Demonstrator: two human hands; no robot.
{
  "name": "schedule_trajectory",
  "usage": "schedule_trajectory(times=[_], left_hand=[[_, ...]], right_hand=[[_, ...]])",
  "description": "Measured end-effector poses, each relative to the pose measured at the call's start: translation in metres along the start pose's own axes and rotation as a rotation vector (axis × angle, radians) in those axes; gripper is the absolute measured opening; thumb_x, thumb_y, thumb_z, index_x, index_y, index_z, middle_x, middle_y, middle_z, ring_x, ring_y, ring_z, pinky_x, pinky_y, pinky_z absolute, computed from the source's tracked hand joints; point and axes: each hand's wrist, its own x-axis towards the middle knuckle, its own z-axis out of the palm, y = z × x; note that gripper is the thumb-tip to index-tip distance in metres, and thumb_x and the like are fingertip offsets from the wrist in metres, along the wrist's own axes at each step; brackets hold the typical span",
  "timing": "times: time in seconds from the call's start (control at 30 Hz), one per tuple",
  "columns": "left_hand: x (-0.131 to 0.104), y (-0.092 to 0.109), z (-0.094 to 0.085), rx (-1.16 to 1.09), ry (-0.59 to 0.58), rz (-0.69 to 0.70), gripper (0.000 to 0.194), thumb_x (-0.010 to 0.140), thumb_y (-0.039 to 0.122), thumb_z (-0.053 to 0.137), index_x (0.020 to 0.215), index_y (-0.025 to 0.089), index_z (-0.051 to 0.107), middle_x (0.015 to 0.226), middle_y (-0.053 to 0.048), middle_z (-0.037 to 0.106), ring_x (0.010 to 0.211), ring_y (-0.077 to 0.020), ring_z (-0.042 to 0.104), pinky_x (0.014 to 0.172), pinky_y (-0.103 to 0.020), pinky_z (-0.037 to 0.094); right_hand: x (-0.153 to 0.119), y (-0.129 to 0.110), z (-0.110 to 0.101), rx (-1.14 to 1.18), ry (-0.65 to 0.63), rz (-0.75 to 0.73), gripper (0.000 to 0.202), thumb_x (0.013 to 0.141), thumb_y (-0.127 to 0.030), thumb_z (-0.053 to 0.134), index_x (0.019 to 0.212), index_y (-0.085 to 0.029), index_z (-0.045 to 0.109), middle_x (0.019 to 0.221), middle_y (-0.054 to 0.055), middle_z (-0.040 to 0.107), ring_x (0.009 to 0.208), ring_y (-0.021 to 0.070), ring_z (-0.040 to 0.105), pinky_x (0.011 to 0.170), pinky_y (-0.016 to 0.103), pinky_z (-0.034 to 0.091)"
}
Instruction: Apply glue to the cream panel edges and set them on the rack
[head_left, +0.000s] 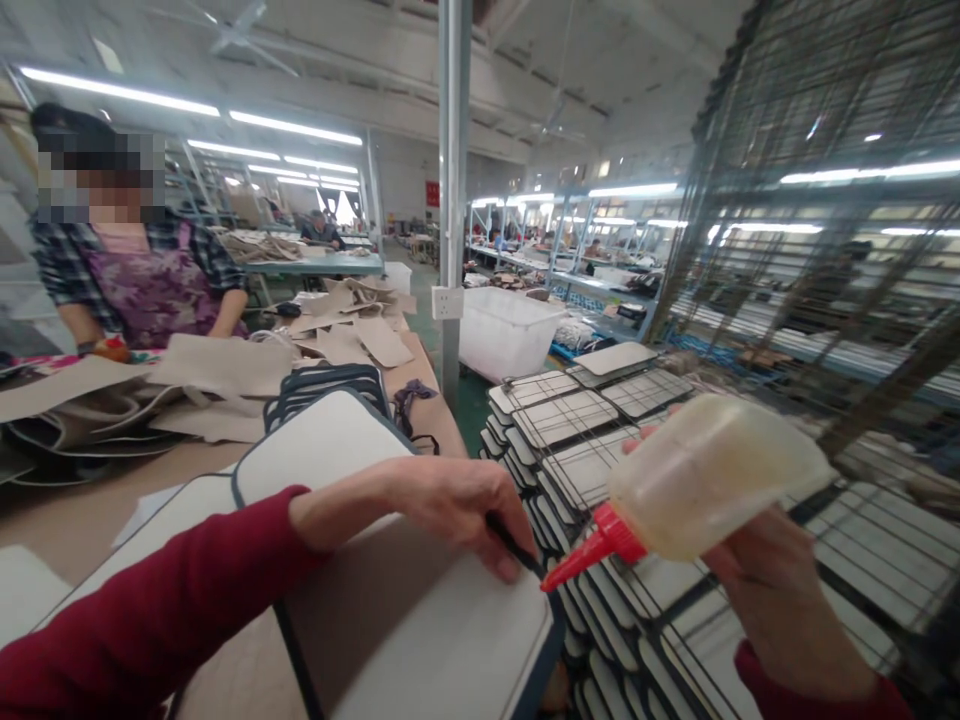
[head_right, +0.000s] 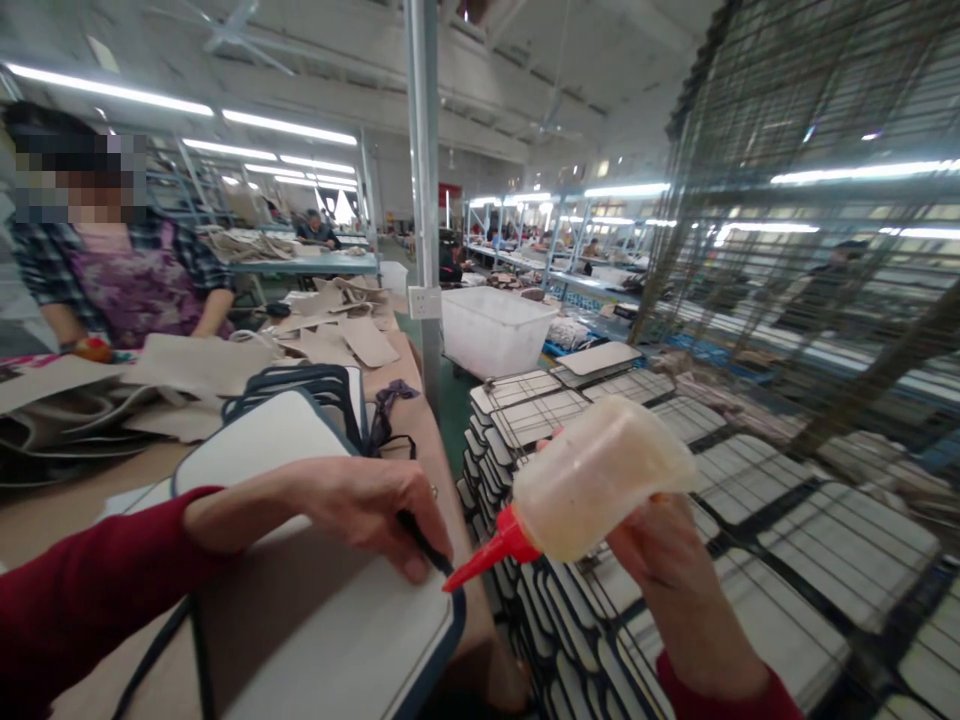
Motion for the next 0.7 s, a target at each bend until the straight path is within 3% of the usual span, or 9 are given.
schedule_trajectory(times=[0.27,0.53,0.7], left_hand=[[0.004,0.013,0.008,0.000,-0.064,0.036,0.025,0.077,0.009,0.063,0.099,0.010,0.074,0.095,-0.005,0.074,0.088,-0.0220,0.067,0.080,-0.022,0.050],[0.001,0.014,0.012,0.002,-0.047,0.063,0.024,0.074,0.005,0.064,0.094,0.011,0.076,0.088,-0.005,0.075,0.081,-0.0208,0.068,0.075,-0.022,0.050],[-0.001,0.005,0.011,-0.007,-0.087,0.055,0.027,0.078,0.021,0.067,0.102,0.010,0.074,0.094,-0.007,0.074,0.085,-0.0203,0.066,0.077,-0.021,0.049]], right_hand=[[-0.002,-0.001,-0.007,0.001,-0.014,0.015,0.060,0.056,-0.037,0.081,0.112,-0.028,0.063,0.100,0.006,0.070,0.088,0.0247,0.067,0.072,0.034,0.055],[-0.009,-0.009,-0.002,0.016,-0.175,0.034,0.043,0.068,-0.043,0.076,0.108,-0.030,0.066,0.101,0.007,0.070,0.090,0.0257,0.067,0.074,0.035,0.055],[-0.009,-0.009,-0.002,0.006,-0.121,0.009,0.056,0.059,-0.040,0.082,0.111,-0.029,0.064,0.101,0.006,0.070,0.089,0.0246,0.068,0.077,0.032,0.055]])
